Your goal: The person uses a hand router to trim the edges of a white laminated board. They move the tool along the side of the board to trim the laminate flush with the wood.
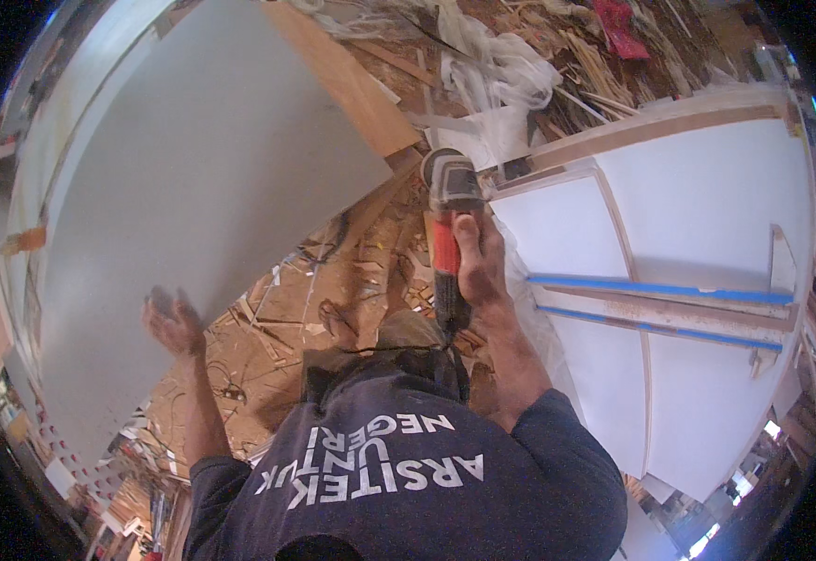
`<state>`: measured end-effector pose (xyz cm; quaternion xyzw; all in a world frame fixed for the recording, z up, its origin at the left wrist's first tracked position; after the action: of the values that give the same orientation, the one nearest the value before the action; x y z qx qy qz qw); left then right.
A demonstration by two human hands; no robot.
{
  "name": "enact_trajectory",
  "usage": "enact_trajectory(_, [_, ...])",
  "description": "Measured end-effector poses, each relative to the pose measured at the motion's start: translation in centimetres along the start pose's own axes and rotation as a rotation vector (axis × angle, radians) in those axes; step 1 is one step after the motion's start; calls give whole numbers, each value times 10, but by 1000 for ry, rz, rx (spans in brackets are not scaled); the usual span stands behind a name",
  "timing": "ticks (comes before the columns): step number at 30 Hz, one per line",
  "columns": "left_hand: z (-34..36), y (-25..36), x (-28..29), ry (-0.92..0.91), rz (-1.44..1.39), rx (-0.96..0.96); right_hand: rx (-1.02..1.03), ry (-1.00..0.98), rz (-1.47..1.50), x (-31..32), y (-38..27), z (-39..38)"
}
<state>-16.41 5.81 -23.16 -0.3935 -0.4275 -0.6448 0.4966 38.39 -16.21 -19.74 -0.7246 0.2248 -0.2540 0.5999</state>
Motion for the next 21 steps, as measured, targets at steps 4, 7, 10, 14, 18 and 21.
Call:
enact_trajectory(4, [-4, -7, 0, 69, 29, -131, -47, -31, 8, -15, 14, -32])
enact_trajectory(7, [-32, -1, 12, -20, 30, -165, -84, -67, 97, -54, -4, -67])
enact_trajectory(10, [-83, -5, 33, -132, 90, -240, -86, -130, 95, -97, -7, -101])
enact_trajectory(14, [-123, -54, 64, -249, 13, -247, 38, -228, 0, -175, -13, -151])
enact_trajectory(18, [-117, -172, 90, -135, -221, -277, -22, -366, -40, -287, -5, -218])
enact_trajectory(21, [-69, -315, 97, 41, -169, 105, 81, -473, -283, -378, -3, -271])
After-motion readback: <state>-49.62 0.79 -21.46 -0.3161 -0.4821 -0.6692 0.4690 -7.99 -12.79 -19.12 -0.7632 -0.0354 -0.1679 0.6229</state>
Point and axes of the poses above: each hand's wrist, its own z-axis towards the middle knuckle, its own x-axis out of the back of the hand, y = z × x, the point moved 7 cm from there along z, towards the middle knuckle, and after that the axes turned 1 degree about z, right-handed, at the moved point
